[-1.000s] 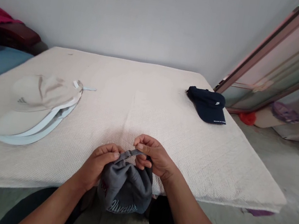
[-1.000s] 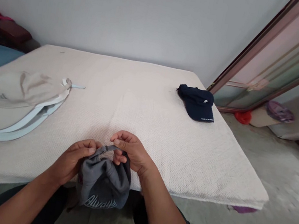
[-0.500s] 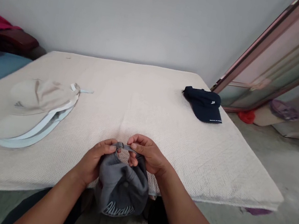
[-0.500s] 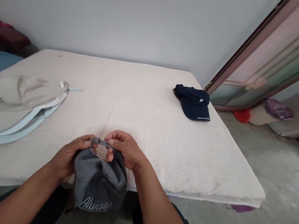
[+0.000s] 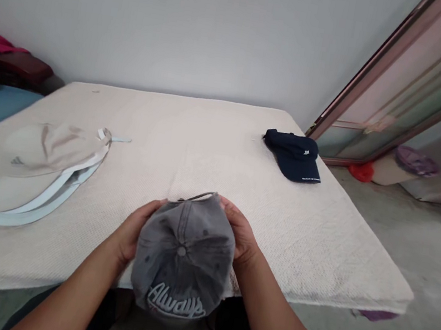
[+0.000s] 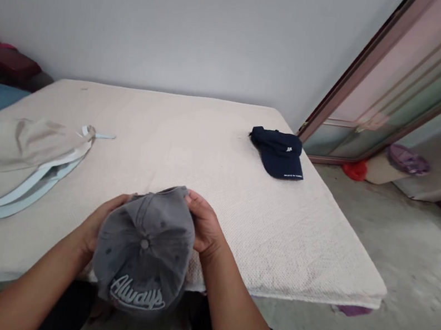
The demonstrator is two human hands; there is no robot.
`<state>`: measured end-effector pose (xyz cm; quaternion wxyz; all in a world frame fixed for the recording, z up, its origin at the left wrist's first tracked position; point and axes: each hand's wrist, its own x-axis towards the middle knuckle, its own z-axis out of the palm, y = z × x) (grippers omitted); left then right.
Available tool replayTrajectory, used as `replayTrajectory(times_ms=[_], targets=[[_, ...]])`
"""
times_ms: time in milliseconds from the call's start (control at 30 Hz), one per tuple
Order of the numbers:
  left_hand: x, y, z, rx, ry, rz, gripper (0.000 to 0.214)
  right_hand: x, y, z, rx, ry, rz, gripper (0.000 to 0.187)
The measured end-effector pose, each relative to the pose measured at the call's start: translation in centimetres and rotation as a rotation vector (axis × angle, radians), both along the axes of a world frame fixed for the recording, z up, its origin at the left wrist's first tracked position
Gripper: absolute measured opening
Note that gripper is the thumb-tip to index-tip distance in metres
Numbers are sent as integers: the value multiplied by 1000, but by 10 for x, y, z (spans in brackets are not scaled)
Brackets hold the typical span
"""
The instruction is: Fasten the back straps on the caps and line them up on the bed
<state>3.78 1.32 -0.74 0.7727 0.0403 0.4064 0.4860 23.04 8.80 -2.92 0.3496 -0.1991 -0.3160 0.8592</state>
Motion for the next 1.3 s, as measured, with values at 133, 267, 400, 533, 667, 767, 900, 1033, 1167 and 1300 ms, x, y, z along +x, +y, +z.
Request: replayTrajectory(times_ms=[133,267,400,533,667,767,900,1033,1167,1300], targets=[[15,-12,-15,224,45,-176,40,9,15,4,5,-21,-218,22],[28,-13,-24,323,75,-203,31,15,23,7,-30,-99,-305,19],[26,-9,-25,182,-39,-123,12,22,25,7,-53,-87,-298,14],[16,-9,-28,131,-90,102,10,27,31,0,-96,-57,-165,17],[-3,-1,-24,166,6,559,20,29,36,-12,-78,-186,-213,19],[-22,10,-12,220,43,789,25,32,34,-18,-20,-402,-178,23],[-39,19,0,250,56,828,23,33,19,-17,124,-444,220,33],[-50,23,1,223,54,853,23,16,1,-16,87,-376,502,40],[-66,22,-6,214,58,895,23,-8,-8,-23,-28,-403,359,39],[-81,17,-19,302,99,867,25,-18,-10,-25,-44,-450,316,36]])
